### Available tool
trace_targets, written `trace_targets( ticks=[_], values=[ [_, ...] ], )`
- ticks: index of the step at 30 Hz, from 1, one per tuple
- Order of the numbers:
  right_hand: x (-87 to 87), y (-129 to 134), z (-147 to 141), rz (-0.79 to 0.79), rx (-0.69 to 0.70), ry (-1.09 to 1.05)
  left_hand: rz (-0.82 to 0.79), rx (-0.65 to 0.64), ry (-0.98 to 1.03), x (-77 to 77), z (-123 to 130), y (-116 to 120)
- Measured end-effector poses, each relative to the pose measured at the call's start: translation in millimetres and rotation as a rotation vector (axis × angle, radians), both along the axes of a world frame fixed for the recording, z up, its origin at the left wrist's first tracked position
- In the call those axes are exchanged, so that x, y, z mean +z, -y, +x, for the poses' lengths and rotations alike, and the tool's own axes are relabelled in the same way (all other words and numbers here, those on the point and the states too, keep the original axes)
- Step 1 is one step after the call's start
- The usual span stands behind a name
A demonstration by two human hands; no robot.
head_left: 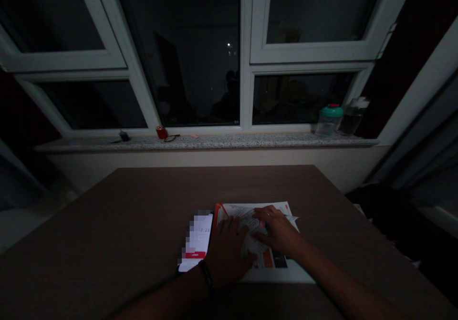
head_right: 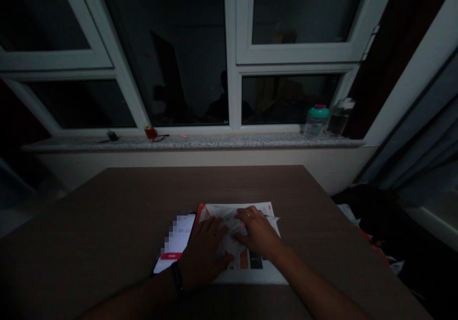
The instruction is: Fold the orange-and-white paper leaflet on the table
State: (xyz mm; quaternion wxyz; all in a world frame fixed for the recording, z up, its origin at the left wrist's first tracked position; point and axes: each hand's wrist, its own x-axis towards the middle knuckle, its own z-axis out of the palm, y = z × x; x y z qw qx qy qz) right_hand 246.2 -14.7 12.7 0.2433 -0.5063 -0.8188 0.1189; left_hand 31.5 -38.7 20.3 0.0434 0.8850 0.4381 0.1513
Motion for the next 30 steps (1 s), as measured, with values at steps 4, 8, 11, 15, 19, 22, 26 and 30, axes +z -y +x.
trace_targets(
  ticks=[4, 8, 11, 15, 19, 22, 26, 30],
  values=[
    [0.4, -1, 0, -0.010, -0.005, -0.004, -0.001, 0.000, 0.011, -2.3, -1, -1],
    [0.4, -1, 1, -0.009, 0.011, 0.003, -0.029, -0.070, 0.015, 2.3, -1, -2],
    [1.3, 0, 1, 0.009, 0.030, 0.018, -0.044, -0.121, 0.010, 5.1, -1, -2],
    [2.7, 2, 0, 0.025, 0.024, 0.050, -0.021, -0.139, 0.015, 2.5, -1, -2],
    [4.1, 2, 0, 0.038, 0.041, 0.079, -0.006, -0.146, 0.006, -0.3, -3, -4],
    [6.4, 2, 1, 0.043, 0.049, 0.094, -0.008, -0.146, 0.005, 0.4, -4, -5],
    [11.3, 2, 4, 0.039, 0.025, 0.107, -0.014, -0.138, -0.002, 1.8, -4, -6],
    [16.7, 4, 3, 0.025, 0.006, 0.101, 0.001, -0.113, -0.021, 1.9, -4, -9]
  ],
)
